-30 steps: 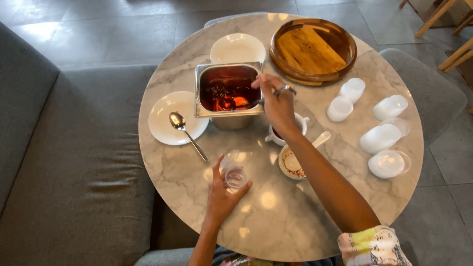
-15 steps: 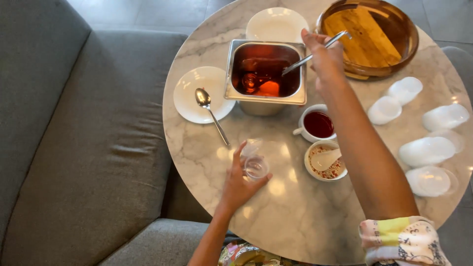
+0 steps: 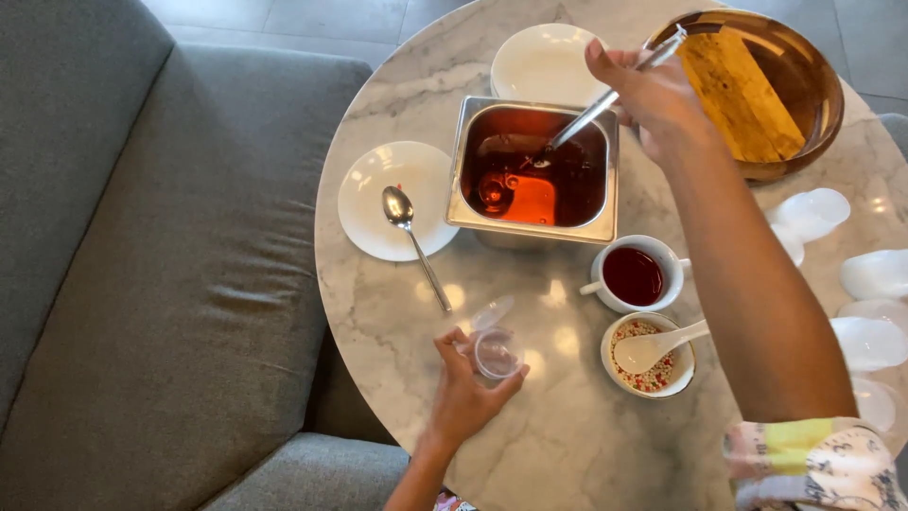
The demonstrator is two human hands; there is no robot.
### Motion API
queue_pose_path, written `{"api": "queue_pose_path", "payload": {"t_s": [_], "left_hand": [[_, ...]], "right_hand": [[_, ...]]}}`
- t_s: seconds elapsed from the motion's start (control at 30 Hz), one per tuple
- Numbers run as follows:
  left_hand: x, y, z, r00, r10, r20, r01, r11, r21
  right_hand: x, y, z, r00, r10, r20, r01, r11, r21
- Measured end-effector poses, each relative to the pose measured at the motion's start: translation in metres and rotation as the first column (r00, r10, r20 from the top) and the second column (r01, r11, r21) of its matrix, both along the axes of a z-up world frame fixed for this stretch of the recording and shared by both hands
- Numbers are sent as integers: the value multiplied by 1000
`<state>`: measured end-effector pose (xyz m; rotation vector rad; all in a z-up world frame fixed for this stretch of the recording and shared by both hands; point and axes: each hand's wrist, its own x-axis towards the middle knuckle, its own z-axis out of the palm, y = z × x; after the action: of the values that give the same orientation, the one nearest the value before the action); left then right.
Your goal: Preparing small dessert cups by filling them with syrup and toppings using spoons and a ladle.
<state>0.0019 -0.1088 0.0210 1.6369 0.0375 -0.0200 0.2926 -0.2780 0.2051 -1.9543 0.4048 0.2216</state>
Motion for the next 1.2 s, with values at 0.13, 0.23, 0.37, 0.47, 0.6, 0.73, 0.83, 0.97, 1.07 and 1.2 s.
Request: {"api": "queue_pose_path", "payload": {"t_s": [0.13,0.23,0.37,0.47,0.6,0.73,0.83,0.97,1.07,1.2], "left_hand": [[-1,2,4,994,1,-107,-2,1000,-9],[0,1,-4,993,-11,-120,8,1000,-26],[-1,-1,-10,1000,-13,28,14,1000,-9],[-2,2,-13,997,-22,75,26,998,-49],[1,-6,6,992,-41,121,46,998,-40],[23,-21,18,959,-157,236,161,987,5],[46,-39,22,966,-120,230,89,986,141],[76,-54,11,915,-203,348,173,978,116],[92,-65,-3,879,-194,436,169,981,95],[91,-53,-9,880,-189,437,162,982,98]], "right_hand": [[-32,-19,8,987,142,-80,-139,989,47],[-60,-41,5,992,51,-118,-28,981,192],[-113,-77,-7,992,20,121,-54,957,285],[-180,-97,-8,907,65,416,-33,996,-82],[-255,-121,-34,792,112,600,281,805,-522],[-276,-125,-65,879,-29,477,297,815,-497],[-275,-141,-107,908,-157,389,373,725,-579],[-260,-150,-130,963,-200,180,266,811,-522],[-246,-166,-166,964,-224,142,263,875,-406],[-241,-182,-215,940,-275,201,318,921,-225]]}}
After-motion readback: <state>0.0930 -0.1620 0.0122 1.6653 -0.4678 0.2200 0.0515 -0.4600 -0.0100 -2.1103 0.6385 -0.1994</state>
